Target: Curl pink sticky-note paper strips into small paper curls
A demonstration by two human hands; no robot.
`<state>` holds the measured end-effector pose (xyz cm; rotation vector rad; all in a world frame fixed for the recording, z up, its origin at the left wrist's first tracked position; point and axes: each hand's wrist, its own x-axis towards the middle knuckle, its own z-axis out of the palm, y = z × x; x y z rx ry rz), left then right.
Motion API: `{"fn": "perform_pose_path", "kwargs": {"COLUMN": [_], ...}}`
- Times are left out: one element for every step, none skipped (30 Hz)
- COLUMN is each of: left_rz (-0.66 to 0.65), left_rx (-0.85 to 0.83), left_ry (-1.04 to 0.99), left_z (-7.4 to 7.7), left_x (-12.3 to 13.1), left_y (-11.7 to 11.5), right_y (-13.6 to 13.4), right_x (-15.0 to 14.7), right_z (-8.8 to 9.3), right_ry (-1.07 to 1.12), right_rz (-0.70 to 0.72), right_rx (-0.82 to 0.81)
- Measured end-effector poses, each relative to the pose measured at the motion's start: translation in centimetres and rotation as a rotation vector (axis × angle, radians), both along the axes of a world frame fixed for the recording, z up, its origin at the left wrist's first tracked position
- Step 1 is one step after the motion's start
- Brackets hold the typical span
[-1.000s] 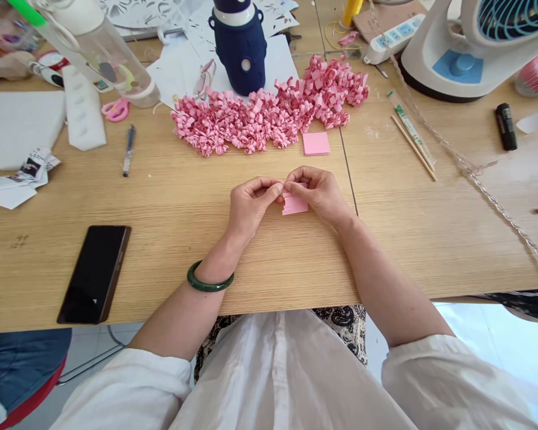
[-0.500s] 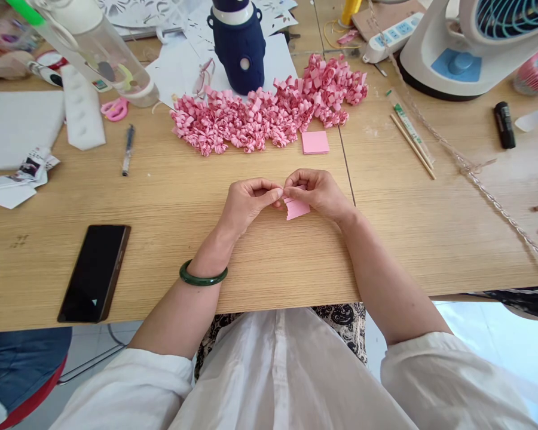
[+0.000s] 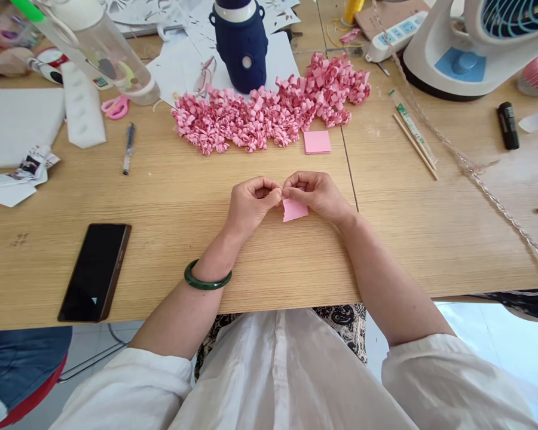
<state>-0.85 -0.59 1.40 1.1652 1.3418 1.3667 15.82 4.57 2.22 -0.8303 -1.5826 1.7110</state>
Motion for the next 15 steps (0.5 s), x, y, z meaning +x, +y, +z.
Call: {"fn": "perform_pose_path", "kwargs": {"left_rz": [0.007, 0.012, 0.013, 0.011, 0.005, -0.005, -0.016, -0.026, -0.036, -0.044, -0.051, -0.054, -0.057, -0.059, -0.062], "left_rx": [-0.005, -0.012, -0.018, -0.025, -0.030, -0.033, -0.037, -0.041, -0.045, -0.048, -0.049, -0.050, -0.053, -0.055, -0.058], "left_ry": [-0.020, -0.038, -0.055, -0.070, -0.084, -0.095, -0.104, -0.113, -0.120, -0.123, -0.123, -0.119, -0.114, -0.108, -0.101], "left_z": [0.07, 0.13, 0.17, 0.19, 0.18, 0.14, 0.10, 0.06, 0.03, 0.03, 0.06, 0.12, 0.19, 0.28, 0.36], "left_x": [0.08, 0.15, 0.18, 0.19, 0.16, 0.11, 0.03, -0.06, -0.15, -0.24, -0.31, -0.37, -0.41, -0.44, -0.47], "left_y": [-0.02, -0.03, -0.04, -0.04, -0.03, -0.02, 0.00, 0.03, 0.06, 0.09, 0.12, 0.14, 0.15, 0.16, 0.16], "right_y": [-0.03, -0.05, -0.06, -0.05, -0.04, -0.01, 0.02, 0.06, 0.10, 0.13, 0.15, 0.16, 0.17, 0.16, 0.15], "right_x": [-0.01, -0.01, 0.00, 0.02, 0.05, 0.08, 0.12, 0.15, 0.18, 0.22, 0.25, 0.28, 0.31, 0.33, 0.34], "right_z": [0.03, 0.06, 0.08, 0.10, 0.12, 0.14, 0.15, 0.15, 0.14, 0.13, 0.10, 0.07, 0.03, -0.01, -0.05], "right_ry": [0.006, 0.011, 0.017, 0.020, 0.020, 0.017, 0.011, 0.005, 0.001, -0.001, -0.002, -0.003, -0.006, -0.010, -0.013], "right_rz": [-0.003, -0.007, -0.012, -0.019, -0.026, -0.033, -0.037, -0.039, -0.039, -0.036, -0.032, -0.027, -0.021, -0.015, -0.009], "right_rx": [-0.008, -0.021, -0.034, -0.045, -0.051, -0.051, -0.046, -0.039, -0.031, -0.025, -0.022, -0.019, -0.020, -0.022, -0.023]}}
